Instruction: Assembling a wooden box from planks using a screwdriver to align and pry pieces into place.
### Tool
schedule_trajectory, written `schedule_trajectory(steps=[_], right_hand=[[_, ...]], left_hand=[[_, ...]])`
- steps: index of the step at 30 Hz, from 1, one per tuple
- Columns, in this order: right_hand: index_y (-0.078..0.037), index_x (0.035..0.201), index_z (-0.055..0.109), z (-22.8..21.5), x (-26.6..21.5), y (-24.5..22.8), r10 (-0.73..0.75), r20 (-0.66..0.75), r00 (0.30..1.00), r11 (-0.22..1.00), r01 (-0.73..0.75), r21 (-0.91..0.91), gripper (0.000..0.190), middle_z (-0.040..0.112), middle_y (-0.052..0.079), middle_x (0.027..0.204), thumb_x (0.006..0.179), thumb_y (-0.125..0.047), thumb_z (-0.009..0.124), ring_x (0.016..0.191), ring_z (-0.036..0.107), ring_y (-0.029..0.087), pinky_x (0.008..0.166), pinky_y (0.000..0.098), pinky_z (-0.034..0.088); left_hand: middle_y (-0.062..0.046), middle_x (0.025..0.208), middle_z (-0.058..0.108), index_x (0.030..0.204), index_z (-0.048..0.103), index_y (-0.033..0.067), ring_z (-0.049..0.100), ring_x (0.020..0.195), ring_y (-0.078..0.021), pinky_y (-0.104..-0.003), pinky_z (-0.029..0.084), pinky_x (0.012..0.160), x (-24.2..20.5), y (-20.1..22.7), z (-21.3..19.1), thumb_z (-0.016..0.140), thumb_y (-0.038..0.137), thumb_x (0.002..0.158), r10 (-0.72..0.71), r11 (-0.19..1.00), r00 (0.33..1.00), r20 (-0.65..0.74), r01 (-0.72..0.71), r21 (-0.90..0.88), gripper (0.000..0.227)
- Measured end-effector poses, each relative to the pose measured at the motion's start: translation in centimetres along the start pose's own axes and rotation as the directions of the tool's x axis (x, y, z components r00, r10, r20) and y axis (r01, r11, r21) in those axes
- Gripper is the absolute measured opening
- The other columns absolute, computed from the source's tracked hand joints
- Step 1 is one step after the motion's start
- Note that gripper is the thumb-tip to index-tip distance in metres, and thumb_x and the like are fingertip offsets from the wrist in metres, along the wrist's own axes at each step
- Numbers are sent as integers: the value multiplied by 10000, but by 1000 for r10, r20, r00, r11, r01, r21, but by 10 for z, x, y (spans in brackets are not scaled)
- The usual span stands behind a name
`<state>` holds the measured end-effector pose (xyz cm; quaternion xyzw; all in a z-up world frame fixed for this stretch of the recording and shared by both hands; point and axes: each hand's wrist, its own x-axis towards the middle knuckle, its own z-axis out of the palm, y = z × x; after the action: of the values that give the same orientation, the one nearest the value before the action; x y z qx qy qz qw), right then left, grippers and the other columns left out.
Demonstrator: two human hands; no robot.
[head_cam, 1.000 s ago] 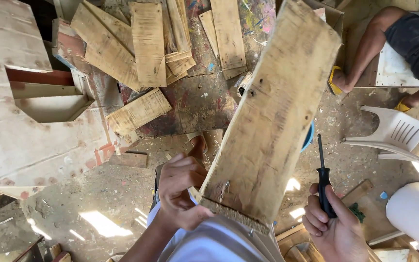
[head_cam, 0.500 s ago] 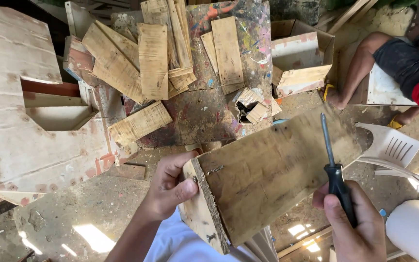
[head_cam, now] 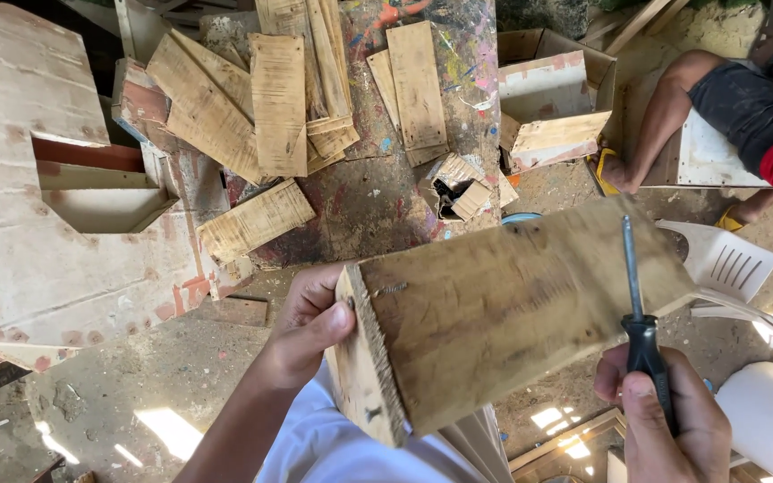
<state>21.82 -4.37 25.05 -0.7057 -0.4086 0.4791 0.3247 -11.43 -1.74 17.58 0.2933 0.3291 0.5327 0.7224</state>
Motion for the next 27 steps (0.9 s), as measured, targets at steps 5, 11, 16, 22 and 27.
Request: schedule_trajectory(steps=[5, 11, 16, 22, 27], right_hand=[[54, 1043, 670, 13, 2, 2, 29, 15, 999, 959, -24, -284, 236, 747, 196, 894, 938, -114, 540, 792, 716, 264, 745, 428, 646], [-108, 1088, 778, 58, 24, 4, 289, 39, 956, 838, -233, -494, 230, 647, 43, 562, 909, -211, 678, 432, 513, 144, 407, 321, 368], [-116, 1169, 656, 88, 29, 50, 169, 218, 961, 876, -45, -481, 266, 745, 50, 670, 931, -234, 661, 464, 610, 150, 396, 315, 434], [-201, 1118, 692, 97, 29, 59, 47, 134, 990, 793, 44, -607, 262, 704, 183, 620, 948, -386, 616, 619, 720, 459, 576, 563, 514], [-268, 1112, 716, 95, 44, 77, 94, 121, 988, 788, 0, -615, 247, 675, 125, 544, 948, -418, 610, 537, 709, 389, 536, 493, 544]], left_hand=[[36, 626, 540, 862, 626, 70, 465, 439, -67, -220, 416, 402, 19, 6, 11, 605, 237, 1004, -112, 970, 986, -122, 135, 204, 219], [3, 711, 634, 1163, 779, 183, 564, 596, -145, -317, 426, 565, 65, -71, -39, 622, 664, 803, -326, 391, 749, -577, 662, 639, 621], [-54, 1085, 765, 1221, 698, 141, 720, 968, -264, -384, 532, 825, 72, -125, -71, 729, 678, 739, -387, 85, 729, -565, 638, 765, 722], [-235, 1145, 731, 1285, 676, 77, 687, 1105, -472, -548, 542, 904, 86, -138, -65, 811, 620, 715, -461, 47, 690, -557, 646, 762, 799], [-209, 1031, 731, 1169, 698, 79, 709, 1019, -429, -500, 526, 854, 98, -160, -68, 781, 618, 756, -450, 38, 748, -488, 562, 826, 684]])
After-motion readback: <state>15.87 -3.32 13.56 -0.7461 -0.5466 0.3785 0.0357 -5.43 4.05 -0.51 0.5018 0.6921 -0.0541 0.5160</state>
